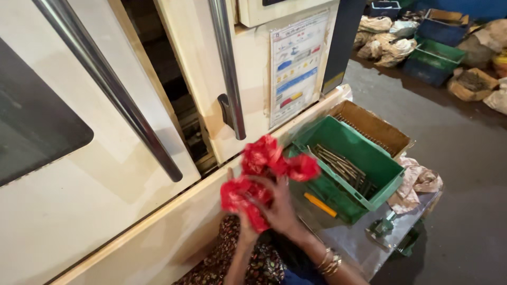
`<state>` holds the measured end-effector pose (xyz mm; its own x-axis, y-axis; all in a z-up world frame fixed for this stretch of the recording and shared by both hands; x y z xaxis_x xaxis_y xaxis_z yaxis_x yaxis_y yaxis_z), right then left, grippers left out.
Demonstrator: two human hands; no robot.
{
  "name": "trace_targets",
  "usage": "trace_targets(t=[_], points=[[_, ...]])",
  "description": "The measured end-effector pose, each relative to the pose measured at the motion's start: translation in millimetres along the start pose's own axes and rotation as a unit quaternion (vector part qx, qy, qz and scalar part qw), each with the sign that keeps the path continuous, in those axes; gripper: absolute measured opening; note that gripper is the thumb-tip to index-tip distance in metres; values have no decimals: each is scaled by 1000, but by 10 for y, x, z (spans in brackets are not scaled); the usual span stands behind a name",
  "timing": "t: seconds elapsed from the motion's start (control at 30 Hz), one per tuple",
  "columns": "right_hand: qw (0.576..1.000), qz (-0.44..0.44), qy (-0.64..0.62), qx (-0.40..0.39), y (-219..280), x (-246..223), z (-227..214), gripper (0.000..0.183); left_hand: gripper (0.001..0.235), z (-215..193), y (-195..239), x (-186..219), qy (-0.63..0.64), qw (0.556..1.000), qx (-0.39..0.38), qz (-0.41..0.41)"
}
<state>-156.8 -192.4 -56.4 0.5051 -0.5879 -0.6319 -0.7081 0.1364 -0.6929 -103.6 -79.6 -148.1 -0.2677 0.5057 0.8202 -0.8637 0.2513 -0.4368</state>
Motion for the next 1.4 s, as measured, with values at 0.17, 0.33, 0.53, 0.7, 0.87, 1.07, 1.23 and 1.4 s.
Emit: trace_targets(t=[0.17,0.33,0.53,0.7,0.87,1.07,1.23,1.4], points=[[984,77,-151,-46,-77,248,378,41,76,-72,424,-669,-50,989,-93,-100],[835,164,-518,-89,303,902,621,37,46,44,507,-135,-543,792,-229,161],[766,298,-556,-125,894,1396,632,39,75,445,246,540,-520,791,-293,133],[833,128,-531,-86,28,1173,691,35,65,402,198,689,-555,785,-250,117],[939,13,-338,-61,-348,586,126,37,94,199,228,828,-258,948,-184,30],[891,189,-373,-179,269,477,775,36,95,-2,32,693,-41,999,-12,22],[846,312,-426,-68,313,819,918,25,84,78,104,489,-211,976,-40,25],[992,109,4,59,-249,976,335,27,80,325,67,645,-579,788,-152,143]])
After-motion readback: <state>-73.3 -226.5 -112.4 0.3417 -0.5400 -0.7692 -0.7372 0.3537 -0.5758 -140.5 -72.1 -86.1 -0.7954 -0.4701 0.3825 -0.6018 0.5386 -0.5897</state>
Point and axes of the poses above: each hand's wrist, its own y-axis away from the middle knuckle, its own z-axis out of the palm, x = y × z, the point moved 5 cm from there along -y, towards the middle knuckle, and after that the axes turned 6 degrees about -x, right-handed, at the moved point
